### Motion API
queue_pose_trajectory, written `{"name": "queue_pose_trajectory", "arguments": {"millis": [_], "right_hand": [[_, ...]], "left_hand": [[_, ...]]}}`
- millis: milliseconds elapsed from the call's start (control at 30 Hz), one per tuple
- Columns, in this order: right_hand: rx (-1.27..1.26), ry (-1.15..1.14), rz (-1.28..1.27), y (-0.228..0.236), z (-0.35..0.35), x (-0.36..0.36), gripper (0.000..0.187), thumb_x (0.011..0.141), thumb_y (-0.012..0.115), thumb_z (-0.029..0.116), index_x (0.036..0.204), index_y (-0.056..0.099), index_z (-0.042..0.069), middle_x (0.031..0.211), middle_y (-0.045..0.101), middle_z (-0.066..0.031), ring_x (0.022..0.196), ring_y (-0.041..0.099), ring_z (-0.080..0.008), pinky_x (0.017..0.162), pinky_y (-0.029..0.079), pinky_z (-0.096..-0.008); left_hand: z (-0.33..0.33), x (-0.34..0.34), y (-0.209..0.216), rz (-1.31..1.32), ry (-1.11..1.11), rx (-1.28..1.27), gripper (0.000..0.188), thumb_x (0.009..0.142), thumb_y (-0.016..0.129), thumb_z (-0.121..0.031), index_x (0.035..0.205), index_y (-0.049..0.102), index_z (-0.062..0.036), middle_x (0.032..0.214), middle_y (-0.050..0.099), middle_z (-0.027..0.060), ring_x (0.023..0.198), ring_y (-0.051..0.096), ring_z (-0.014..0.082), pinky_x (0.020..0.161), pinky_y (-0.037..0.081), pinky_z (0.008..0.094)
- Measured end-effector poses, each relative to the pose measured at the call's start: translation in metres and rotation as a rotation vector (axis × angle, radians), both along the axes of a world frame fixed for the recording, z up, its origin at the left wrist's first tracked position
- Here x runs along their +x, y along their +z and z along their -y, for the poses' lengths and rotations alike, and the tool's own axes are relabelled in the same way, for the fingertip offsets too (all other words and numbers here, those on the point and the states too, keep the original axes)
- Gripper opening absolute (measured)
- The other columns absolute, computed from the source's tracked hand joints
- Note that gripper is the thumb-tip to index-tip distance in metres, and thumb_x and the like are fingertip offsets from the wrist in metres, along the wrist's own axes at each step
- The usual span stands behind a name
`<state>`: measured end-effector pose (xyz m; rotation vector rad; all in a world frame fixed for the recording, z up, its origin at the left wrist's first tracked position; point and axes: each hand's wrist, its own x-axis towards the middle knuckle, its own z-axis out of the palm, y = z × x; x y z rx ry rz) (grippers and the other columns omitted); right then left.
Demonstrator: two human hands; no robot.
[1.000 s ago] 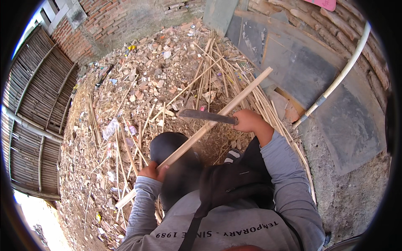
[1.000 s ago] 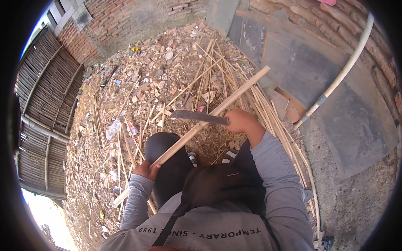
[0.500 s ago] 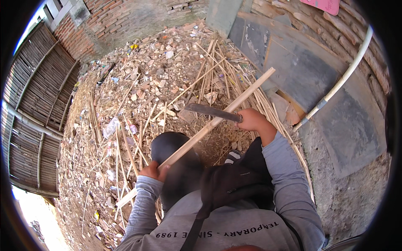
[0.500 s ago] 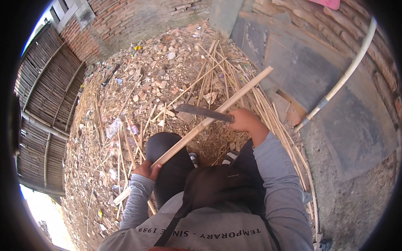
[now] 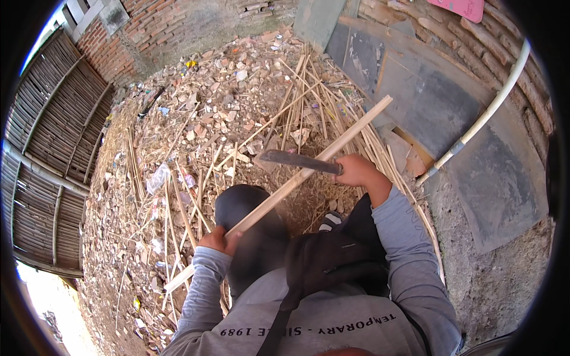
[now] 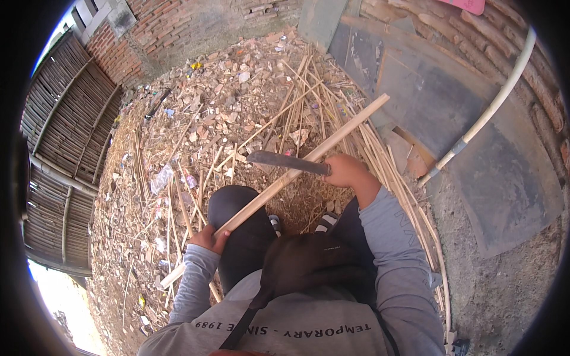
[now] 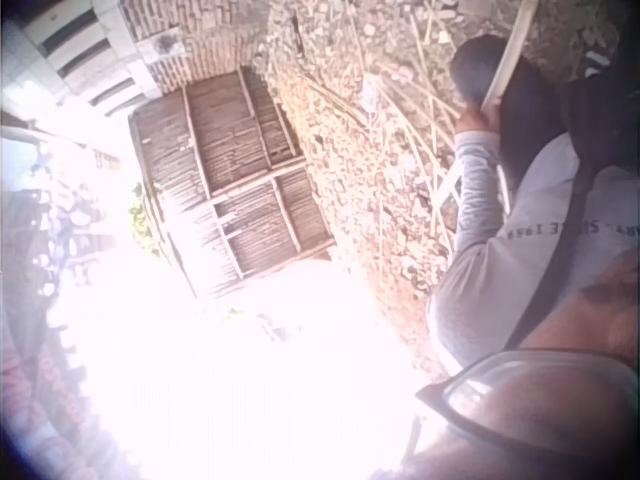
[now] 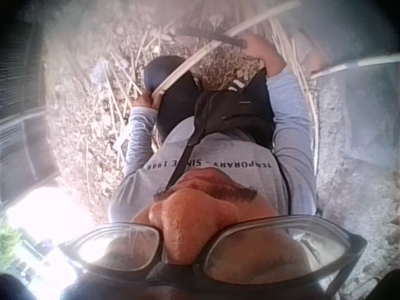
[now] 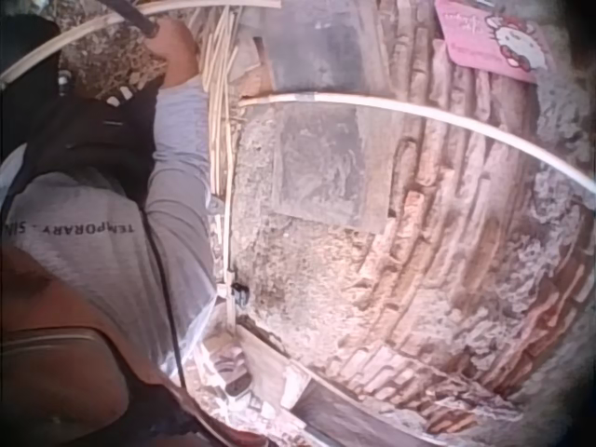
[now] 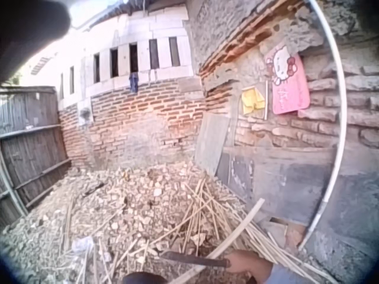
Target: The person uses a billhook tool to shave thin layers off a piece of wood, working by hand in an outdoor setting with debris and wood shavings on the ground.
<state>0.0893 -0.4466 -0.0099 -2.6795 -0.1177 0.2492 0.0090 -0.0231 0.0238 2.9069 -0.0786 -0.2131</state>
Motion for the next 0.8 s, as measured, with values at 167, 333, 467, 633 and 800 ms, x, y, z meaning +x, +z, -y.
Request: {"name": "queue_pose_trajectory", "arguments": {"millis": [167, 333, 467, 633, 800], "right_hand": [[-0.019, -0.003, -0.014, -0.0010, -0.0005, 0.0017, 0.030, 0.073, 0.074, 0.032, 0.094, 0.069, 0.011, 0.088, 0.068, -0.0151, 0.087, 0.066, -0.0343, 0.074, 0.051, -0.0455], [-0.020, 0.006, -0.021, -0.0049, 0.0016, 0.0034, 0.032, 0.074, 0.074, 0.034, 0.095, 0.069, 0.010, 0.090, 0.068, -0.0152, 0.088, 0.066, -0.0347, 0.075, 0.051, -0.0457], [-0.010, 0.017, -0.012, -0.0033, 0.0016, 0.0031, 0.032, 0.074, 0.074, 0.034, 0.094, 0.069, 0.010, 0.090, 0.068, -0.0155, 0.088, 0.066, -0.0346, 0.075, 0.051, -0.0460], [-0.006, 0.005, -0.036, -0.0040, 0.0015, 0.0032, 0.032, 0.075, 0.073, 0.034, 0.094, 0.069, 0.009, 0.091, 0.067, -0.0153, 0.089, 0.066, -0.0339, 0.075, 0.051, -0.0457], [-0.020, 0.011, -0.047, 0.0005, 0.0006, 0.0020, 0.034, 0.075, 0.074, 0.035, 0.096, 0.069, 0.009, 0.091, 0.068, -0.0154, 0.088, 0.066, -0.0338, 0.075, 0.051, -0.0454]], "left_hand": [[-0.0023, -0.0003, -0.0041, 0.085, -0.026, -0.043, 0.055, 0.084, 0.063, -0.057, 0.076, 0.054, -0.0035, 0.062, 0.060, 0.0208, 0.064, 0.063, 0.0425, 0.059, 0.049, 0.0498], [-0.0015, 0.0000, -0.0044, 0.087, -0.031, -0.040, 0.056, 0.084, 0.063, -0.058, 0.077, 0.054, -0.0036, 0.062, 0.060, 0.0204, 0.064, 0.063, 0.0424, 0.060, 0.049, 0.0498], [-0.0003, -0.0004, -0.0027, 0.082, -0.024, -0.035, 0.056, 0.084, 0.061, -0.059, 0.078, 0.054, -0.0037, 0.062, 0.060, 0.0203, 0.065, 0.063, 0.0424, 0.060, 0.049, 0.0500], [0.0010, -0.0005, -0.0004, 0.051, -0.013, -0.027, 0.057, 0.085, 0.060, -0.060, 0.080, 0.055, -0.0033, 0.064, 0.061, 0.0215, 0.066, 0.063, 0.0432, 0.061, 0.049, 0.0503], [0.0007, -0.0013, -0.0005, 0.043, -0.012, -0.034, 0.057, 0.086, 0.059, -0.060, 0.080, 0.056, -0.0028, 0.066, 0.061, 0.0226, 0.068, 0.063, 0.0438, 0.062, 0.049, 0.0504]]}}
